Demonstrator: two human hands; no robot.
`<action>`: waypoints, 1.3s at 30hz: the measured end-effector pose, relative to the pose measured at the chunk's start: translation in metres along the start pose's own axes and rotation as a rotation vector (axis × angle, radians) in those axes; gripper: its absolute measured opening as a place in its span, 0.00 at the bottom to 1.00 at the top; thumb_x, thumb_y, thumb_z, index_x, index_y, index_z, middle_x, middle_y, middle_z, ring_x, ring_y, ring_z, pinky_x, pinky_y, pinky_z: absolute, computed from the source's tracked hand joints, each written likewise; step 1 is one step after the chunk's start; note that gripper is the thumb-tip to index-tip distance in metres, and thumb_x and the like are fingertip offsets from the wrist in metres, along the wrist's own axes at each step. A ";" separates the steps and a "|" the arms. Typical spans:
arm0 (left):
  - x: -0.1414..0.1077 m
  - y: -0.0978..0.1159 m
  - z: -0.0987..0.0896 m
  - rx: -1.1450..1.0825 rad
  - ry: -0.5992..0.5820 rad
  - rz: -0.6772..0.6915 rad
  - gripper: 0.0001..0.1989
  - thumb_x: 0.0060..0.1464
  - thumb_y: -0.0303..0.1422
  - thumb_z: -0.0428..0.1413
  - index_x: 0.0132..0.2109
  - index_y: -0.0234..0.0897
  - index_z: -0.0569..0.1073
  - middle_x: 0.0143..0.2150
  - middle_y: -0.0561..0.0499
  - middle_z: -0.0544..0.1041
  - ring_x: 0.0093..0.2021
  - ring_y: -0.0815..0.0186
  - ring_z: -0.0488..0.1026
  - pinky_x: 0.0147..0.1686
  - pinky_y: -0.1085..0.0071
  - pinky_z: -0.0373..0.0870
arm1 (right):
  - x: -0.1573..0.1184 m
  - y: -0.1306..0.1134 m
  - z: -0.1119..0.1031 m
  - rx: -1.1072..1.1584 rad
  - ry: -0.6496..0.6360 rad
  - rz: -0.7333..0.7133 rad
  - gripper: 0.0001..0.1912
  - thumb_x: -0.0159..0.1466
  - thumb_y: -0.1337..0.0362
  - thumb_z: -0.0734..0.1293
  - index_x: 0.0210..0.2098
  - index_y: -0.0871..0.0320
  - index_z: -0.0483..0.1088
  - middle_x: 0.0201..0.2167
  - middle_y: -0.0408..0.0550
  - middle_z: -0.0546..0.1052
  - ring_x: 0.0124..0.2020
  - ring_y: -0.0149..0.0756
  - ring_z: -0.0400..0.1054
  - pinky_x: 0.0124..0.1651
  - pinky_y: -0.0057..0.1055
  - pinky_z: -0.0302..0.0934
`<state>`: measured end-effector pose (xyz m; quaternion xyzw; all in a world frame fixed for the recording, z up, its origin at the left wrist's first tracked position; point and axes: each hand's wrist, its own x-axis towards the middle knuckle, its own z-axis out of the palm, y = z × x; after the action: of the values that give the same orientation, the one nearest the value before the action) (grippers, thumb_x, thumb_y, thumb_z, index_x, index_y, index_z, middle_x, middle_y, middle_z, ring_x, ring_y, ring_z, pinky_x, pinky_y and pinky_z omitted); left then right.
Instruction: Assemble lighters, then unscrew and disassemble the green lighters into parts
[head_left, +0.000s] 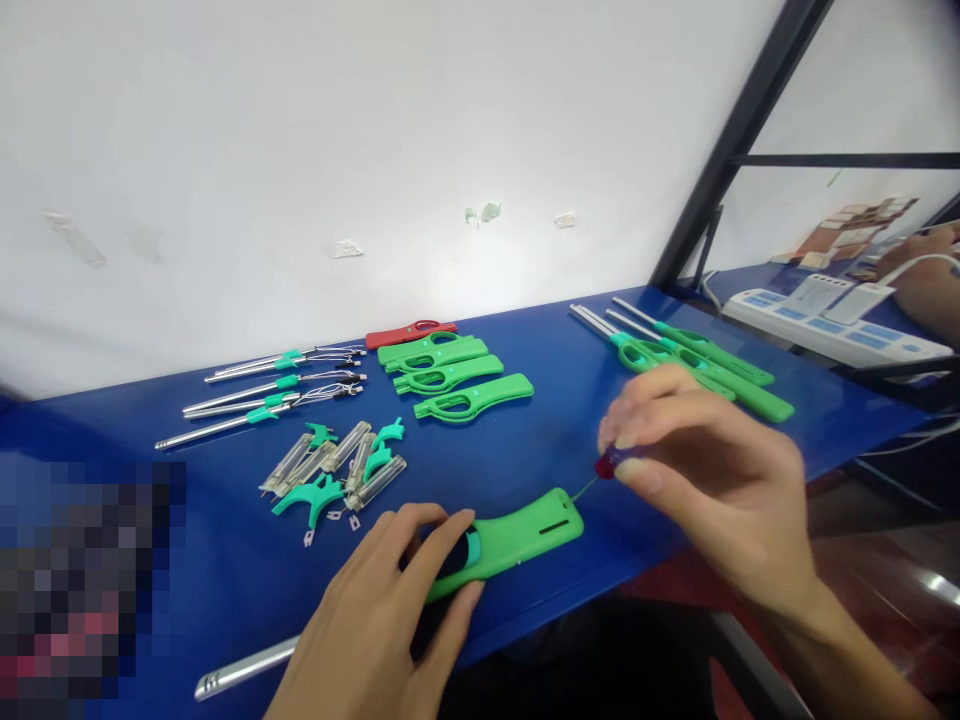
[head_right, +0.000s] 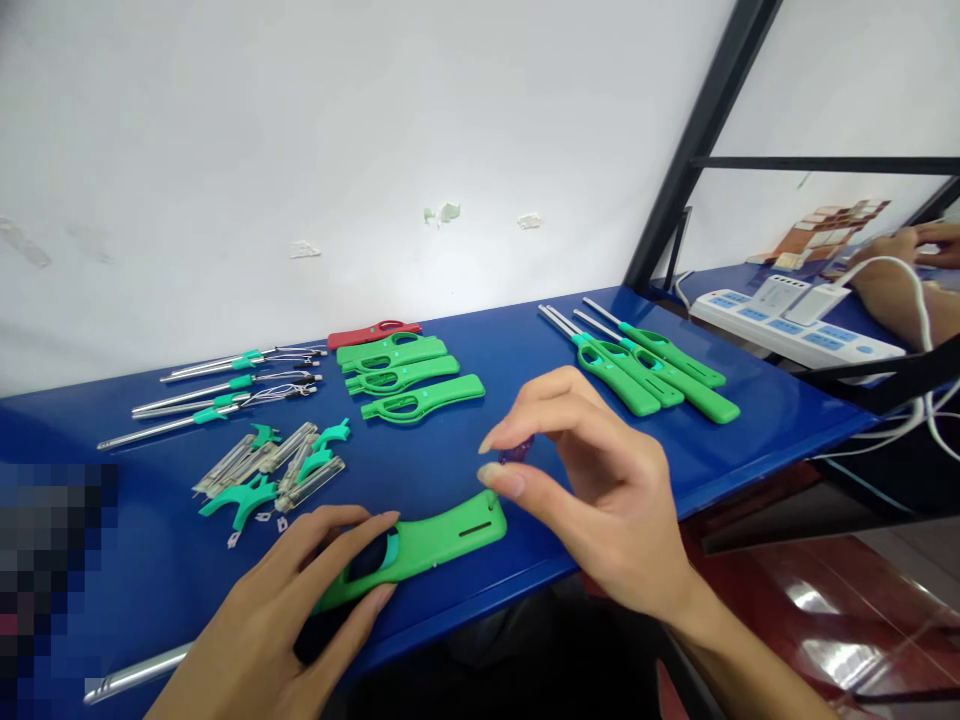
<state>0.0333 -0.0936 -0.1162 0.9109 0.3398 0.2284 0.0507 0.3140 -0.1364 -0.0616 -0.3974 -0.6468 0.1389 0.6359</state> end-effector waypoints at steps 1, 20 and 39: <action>0.000 0.000 0.000 0.004 -0.001 0.004 0.20 0.74 0.38 0.54 0.69 0.50 0.70 0.61 0.46 0.79 0.56 0.55 0.84 0.52 0.57 0.87 | 0.000 0.001 -0.001 -0.011 0.004 0.000 0.10 0.67 0.72 0.77 0.43 0.49 0.82 0.37 0.44 0.79 0.40 0.38 0.72 0.42 0.35 0.71; 0.000 -0.001 0.001 0.009 0.005 0.014 0.21 0.73 0.38 0.55 0.70 0.50 0.70 0.61 0.45 0.79 0.56 0.54 0.83 0.53 0.57 0.86 | -0.002 0.000 -0.009 -0.028 -0.190 0.023 0.16 0.73 0.68 0.72 0.58 0.45 0.80 0.45 0.45 0.82 0.47 0.39 0.74 0.47 0.37 0.72; 0.000 0.000 0.001 0.002 -0.009 0.007 0.21 0.73 0.37 0.55 0.70 0.49 0.70 0.61 0.44 0.79 0.56 0.53 0.83 0.52 0.56 0.86 | -0.001 0.001 -0.004 -0.097 -0.082 -0.040 0.19 0.74 0.75 0.67 0.54 0.46 0.81 0.44 0.45 0.84 0.45 0.38 0.76 0.40 0.36 0.73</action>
<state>0.0335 -0.0937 -0.1168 0.9132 0.3368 0.2239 0.0505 0.3185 -0.1378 -0.0629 -0.4085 -0.6862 0.1108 0.5916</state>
